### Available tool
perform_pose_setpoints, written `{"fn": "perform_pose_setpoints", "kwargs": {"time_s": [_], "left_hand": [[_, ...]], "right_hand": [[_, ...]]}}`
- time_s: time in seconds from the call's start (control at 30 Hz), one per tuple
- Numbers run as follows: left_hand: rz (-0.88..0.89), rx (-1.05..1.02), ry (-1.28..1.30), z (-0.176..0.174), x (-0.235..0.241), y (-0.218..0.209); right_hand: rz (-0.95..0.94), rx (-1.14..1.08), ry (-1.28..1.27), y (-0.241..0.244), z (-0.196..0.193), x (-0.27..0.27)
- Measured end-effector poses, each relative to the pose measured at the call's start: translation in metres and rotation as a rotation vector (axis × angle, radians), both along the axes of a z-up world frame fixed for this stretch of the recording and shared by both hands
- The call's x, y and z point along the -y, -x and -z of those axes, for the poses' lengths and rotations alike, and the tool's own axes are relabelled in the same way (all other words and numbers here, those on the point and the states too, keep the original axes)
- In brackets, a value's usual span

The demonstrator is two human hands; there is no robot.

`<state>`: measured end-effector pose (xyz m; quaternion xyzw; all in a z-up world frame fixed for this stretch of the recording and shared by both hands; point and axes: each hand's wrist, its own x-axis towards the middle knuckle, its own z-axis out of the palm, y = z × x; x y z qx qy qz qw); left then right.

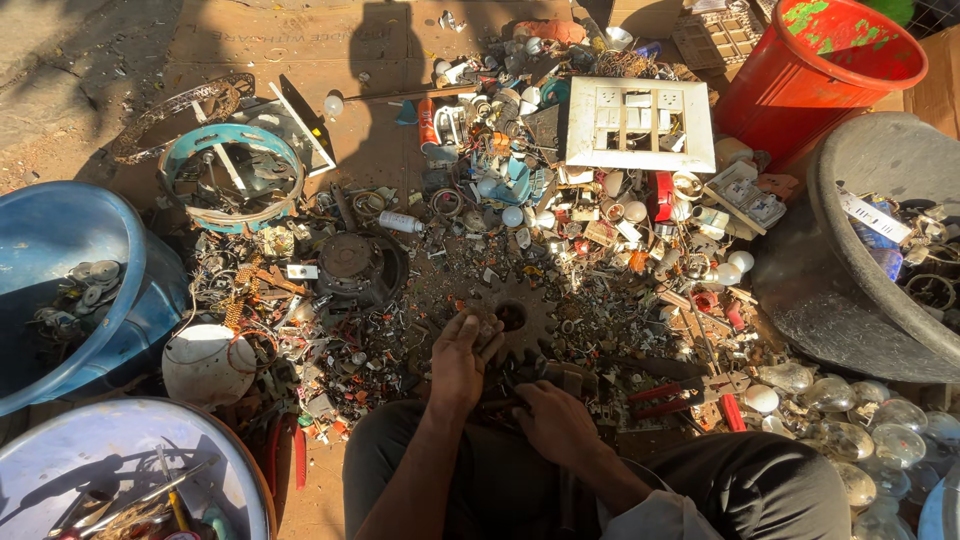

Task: The person sits on the ground and uses a hammer and pliers to dismantle a metal gear-like object. They repeatedly strike the object with the hammer to break it apart and use pliers to pull off pieces. The person works on the object continuously, separating fragments and discarding them into the surrounding pile of scrap.

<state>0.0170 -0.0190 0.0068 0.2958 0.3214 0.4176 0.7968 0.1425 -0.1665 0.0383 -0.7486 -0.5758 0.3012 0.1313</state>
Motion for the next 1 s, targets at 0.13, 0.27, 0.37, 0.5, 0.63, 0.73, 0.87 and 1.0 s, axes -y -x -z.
{"fn": "perform_pose_setpoints", "kwargs": {"time_s": [0.13, 0.27, 0.37, 0.5, 0.63, 0.73, 0.87, 1.0], "left_hand": [[0.163, -0.786, -0.401, -0.009, -0.008, -0.007], [0.348, -1.079, -0.672, 0.001, -0.006, -0.025], [0.280, -1.091, -0.929, 0.021, 0.000, -0.034], [0.352, -1.290, -1.064, 0.045, -0.001, -0.038], [0.429, -1.386, -1.030, 0.060, -0.001, -0.040], [0.445, -1.340, -0.975, 0.066, -0.003, -0.038], [0.412, -1.324, -0.953, 0.069, -0.004, -0.032], [0.400, -1.306, -0.852, 0.065, -0.005, -0.033]], "right_hand": [[0.104, -0.041, 0.011, -0.027, -0.024, 0.017], [0.202, -0.151, 0.096, -0.036, -0.030, 0.033], [0.156, -0.132, 0.161, -0.032, -0.024, 0.030], [0.101, -0.147, 0.181, -0.030, -0.023, 0.017], [0.025, -0.121, 0.165, -0.026, -0.020, 0.012], [-0.021, -0.109, 0.181, -0.026, -0.017, 0.010], [-0.050, -0.094, 0.208, -0.026, -0.016, 0.010], [-0.087, -0.107, 0.189, -0.023, -0.016, 0.004]]}}
